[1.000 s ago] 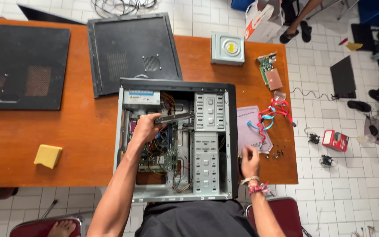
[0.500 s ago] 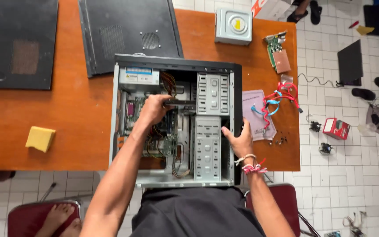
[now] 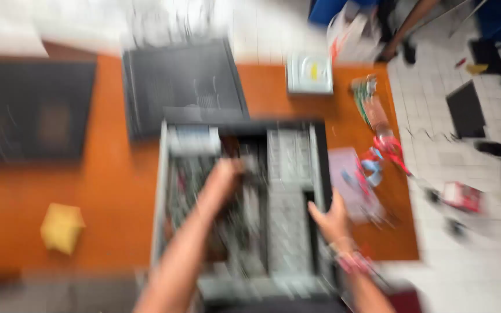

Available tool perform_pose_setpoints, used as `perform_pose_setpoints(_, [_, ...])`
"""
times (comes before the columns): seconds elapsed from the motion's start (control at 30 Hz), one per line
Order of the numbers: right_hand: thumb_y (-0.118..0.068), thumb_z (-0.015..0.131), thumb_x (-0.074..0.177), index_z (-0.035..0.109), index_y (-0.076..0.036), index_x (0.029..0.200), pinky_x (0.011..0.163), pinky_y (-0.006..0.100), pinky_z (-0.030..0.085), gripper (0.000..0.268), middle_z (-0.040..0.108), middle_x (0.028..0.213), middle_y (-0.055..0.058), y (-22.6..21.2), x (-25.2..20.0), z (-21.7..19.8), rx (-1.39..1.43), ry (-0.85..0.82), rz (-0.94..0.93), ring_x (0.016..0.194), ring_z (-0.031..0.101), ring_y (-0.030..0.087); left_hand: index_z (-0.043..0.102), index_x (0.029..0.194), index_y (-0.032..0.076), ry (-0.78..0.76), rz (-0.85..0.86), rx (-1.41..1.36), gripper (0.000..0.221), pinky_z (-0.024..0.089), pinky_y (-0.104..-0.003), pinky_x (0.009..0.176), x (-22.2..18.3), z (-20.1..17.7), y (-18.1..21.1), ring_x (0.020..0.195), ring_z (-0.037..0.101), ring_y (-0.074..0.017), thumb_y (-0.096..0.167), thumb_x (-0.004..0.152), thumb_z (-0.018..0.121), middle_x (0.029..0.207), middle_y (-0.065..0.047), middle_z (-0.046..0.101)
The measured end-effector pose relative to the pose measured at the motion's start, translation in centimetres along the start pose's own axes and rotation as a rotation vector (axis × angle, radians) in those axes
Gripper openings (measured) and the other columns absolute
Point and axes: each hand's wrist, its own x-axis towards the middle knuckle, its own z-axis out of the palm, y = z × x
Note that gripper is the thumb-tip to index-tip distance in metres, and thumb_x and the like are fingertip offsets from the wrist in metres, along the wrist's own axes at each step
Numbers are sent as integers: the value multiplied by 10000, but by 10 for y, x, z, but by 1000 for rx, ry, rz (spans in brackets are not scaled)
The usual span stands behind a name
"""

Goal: Installing a hard drive into a desktop computer case using a screwdriver.

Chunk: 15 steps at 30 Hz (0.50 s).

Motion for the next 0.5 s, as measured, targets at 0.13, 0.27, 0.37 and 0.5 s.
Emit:
perform_pose_setpoints(0.13, [-333, 787, 717, 558, -209, 1409, 1029, 387, 502, 739, 694, 1302, 63, -9, -7, -29, -65, -131, 339, 1208, 654, 258, 775, 978, 66, -126, -308, -558, 160, 726, -287, 792, -4, 11, 21, 803, 810, -209, -35, 931, 660, 1001, -119, 804])
perform_pose_setpoints(0.27, [-369, 776, 761, 553, -143, 1353, 1002, 491, 501, 672, 647, 1241, 159, 2, -14, -23, -78, -125, 215, 1192, 621, 372, 673, 739, 124, 140, 10, -377, 144, 528, -438, 708, -13, 56, -7, 772, 693, -316, 7, 704, 596, 751, -99, 715])
perform_pose_setpoints(0.37, [-383, 807, 768, 518, -124, 1399, 1036, 549, 507, 741, 604, 1281, 206, 7, -12, -28, -72, -117, 172, 1230, 590, 419, 713, 811, 150, 54, -127, -364, 118, 581, -478, 830, -11, 50, 9, 912, 726, -352, 65, 749, 661, 829, -103, 749])
perform_pose_setpoints(0.5, [-380, 791, 773, 468, -95, 1459, 1103, 542, 460, 810, 544, 1383, 213, -3, -14, -29, -20, -134, 207, 1312, 533, 412, 739, 888, 177, -10, -180, -342, 149, 599, -500, 801, -7, 38, 13, 901, 737, -362, 90, 773, 702, 860, -91, 772])
